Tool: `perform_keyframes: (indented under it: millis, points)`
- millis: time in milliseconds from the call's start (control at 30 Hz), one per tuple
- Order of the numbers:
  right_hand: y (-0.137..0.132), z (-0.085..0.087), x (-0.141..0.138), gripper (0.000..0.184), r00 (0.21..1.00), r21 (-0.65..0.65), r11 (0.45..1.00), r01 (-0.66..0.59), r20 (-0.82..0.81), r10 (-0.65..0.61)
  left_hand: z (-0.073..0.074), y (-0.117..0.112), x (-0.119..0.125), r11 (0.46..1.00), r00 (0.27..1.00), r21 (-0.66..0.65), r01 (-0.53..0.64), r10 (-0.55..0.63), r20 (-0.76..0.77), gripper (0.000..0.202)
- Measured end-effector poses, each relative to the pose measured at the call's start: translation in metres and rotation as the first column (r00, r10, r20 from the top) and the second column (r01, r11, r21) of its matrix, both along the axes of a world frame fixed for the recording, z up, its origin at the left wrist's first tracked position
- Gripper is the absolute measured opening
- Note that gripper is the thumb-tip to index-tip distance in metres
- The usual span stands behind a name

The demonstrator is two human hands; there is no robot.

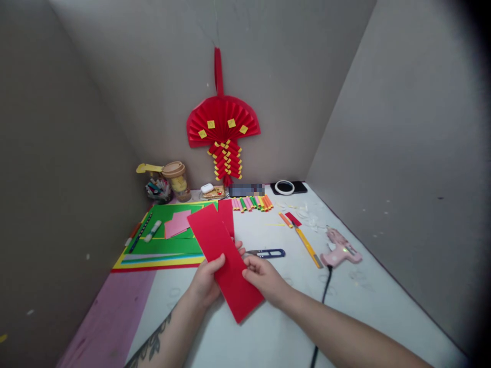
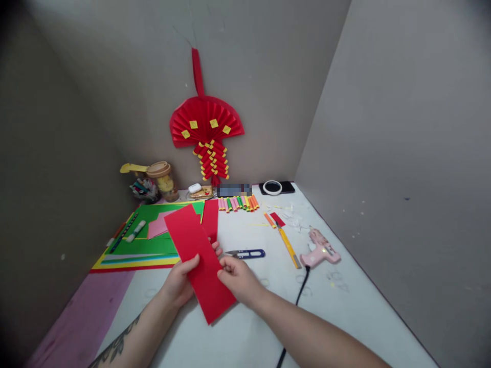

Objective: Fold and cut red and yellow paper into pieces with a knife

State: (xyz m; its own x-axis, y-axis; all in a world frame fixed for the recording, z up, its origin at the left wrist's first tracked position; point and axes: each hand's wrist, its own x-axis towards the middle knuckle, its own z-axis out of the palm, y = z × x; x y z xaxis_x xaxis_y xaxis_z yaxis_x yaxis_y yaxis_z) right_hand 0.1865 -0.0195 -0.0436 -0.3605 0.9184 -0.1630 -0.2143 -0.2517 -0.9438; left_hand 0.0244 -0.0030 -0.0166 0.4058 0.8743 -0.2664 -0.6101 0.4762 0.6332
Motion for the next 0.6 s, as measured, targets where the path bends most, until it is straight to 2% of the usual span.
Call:
perform_keyframes:
  millis: [67,133,200,233,333,433,600]
  points:
    - [0.001,-0.001,0.002,0.025,0.998,0.038,0.998,0.049,0.043,-0.05,0.001,0.003,-0.002,0.997,0.999,-0.078,-0.01,0.013,0.038,0.039]
    - [0.003,-0.002,0.006,0.028,0.985,0.087,0.985,0.148,0.076,-0.155,0.002,0.006,-0.007,0.991,0.997,-0.128,-0.032,0.04,0.061,0.036]
    - [0.006,-0.003,0.01,0.025,0.963,0.221,0.953,0.21,0.124,-0.241,0.002,0.01,-0.012,0.987,0.994,-0.153,-0.045,0.06,0.093,0.037]
    - [0.007,-0.002,0.012,0.023,0.953,0.323,0.926,0.195,0.161,-0.256,0.002,0.011,-0.015,0.986,0.992,-0.158,-0.047,0.065,0.109,0.038]
    - [0.006,0.001,0.015,0.03,0.929,0.59,0.807,0.022,0.287,-0.235,0.003,0.012,-0.019,0.987,0.987,-0.161,-0.022,0.047,0.153,0.038]
    - [0.002,0.003,0.015,0.033,0.915,0.676,0.732,-0.08,0.341,-0.215,0.002,0.01,-0.017,0.987,0.984,-0.159,0.014,0.015,0.18,0.037]
    - [-0.001,-0.002,0.014,0.026,0.905,0.757,0.646,-0.099,0.339,-0.258,-0.002,0.007,-0.012,0.987,0.978,-0.147,0.064,-0.033,0.205,0.036]
